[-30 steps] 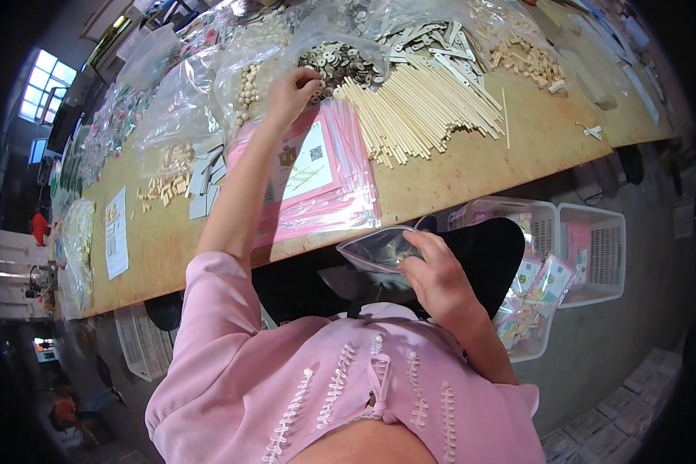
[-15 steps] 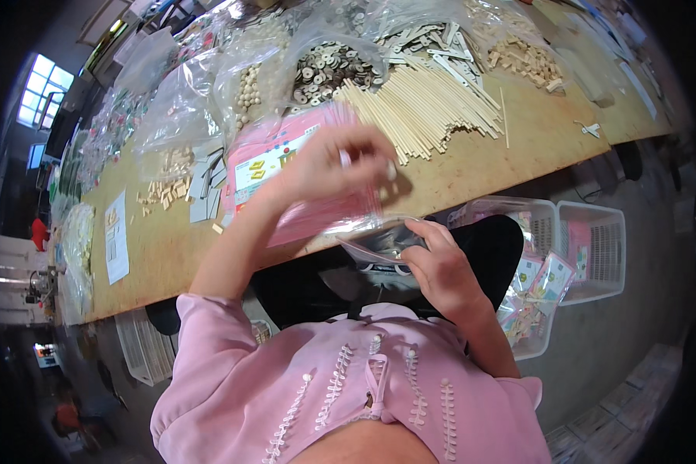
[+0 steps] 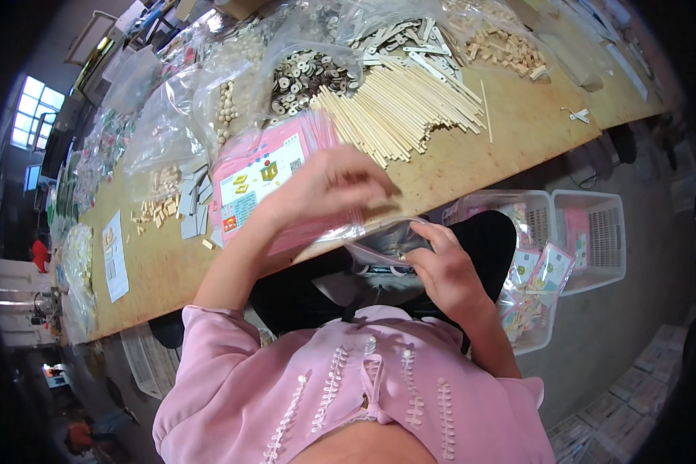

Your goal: The person sits on the floor and repeatedly picks up small wooden sticks, beads, and flat pieces from a table, placing them into small plastic bags. The person then seals the bags and drops them into a nearby basket.

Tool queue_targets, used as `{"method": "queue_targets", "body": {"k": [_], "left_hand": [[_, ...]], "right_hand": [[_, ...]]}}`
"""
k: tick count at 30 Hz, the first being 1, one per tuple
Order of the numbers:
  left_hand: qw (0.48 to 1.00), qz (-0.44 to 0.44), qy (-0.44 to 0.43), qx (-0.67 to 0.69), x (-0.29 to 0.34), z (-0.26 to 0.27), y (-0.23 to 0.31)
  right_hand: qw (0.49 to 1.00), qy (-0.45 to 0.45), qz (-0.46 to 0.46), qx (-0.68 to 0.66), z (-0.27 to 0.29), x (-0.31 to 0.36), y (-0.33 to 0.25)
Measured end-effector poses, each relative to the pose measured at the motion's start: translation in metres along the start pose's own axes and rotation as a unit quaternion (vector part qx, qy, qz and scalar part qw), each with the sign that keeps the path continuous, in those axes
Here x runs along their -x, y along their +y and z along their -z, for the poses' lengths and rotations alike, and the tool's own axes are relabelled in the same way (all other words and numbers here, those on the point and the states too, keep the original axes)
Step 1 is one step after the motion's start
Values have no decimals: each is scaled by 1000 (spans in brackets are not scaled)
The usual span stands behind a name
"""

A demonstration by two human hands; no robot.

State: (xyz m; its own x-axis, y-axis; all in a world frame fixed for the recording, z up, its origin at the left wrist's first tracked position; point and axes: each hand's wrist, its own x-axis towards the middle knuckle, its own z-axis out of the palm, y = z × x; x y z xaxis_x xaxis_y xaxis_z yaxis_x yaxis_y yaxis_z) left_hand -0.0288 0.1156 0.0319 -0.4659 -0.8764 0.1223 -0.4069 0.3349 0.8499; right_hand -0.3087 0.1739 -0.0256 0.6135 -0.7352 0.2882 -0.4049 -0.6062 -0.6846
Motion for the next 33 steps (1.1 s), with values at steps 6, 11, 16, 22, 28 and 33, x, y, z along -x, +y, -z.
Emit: {"method": "queue_targets", "body": {"k": [6, 11, 16, 22, 28, 33], "left_hand": [[982, -137, -83, -99, 25, -35, -8], [990, -111, -77, -46, 33, -23, -18], [978, -198, -26, -60, 35, -15, -26], [962, -270, 6, -34, 41, -29, -44], [950, -302, 27, -78, 49, -24, -44], [948, -300, 55, -88, 53, -21, -44]], "right_hand": [[1000, 16, 13, -16, 17, -3, 1], [999, 14, 28, 6, 31, -17, 5], [993, 115, 22, -31, 49, -69, 1], [970, 77, -15, 228, 6, -188, 51], [929, -51, -132, 341, -13, -251, 75], [955, -81, -152, 240, -2, -252, 76]]}}
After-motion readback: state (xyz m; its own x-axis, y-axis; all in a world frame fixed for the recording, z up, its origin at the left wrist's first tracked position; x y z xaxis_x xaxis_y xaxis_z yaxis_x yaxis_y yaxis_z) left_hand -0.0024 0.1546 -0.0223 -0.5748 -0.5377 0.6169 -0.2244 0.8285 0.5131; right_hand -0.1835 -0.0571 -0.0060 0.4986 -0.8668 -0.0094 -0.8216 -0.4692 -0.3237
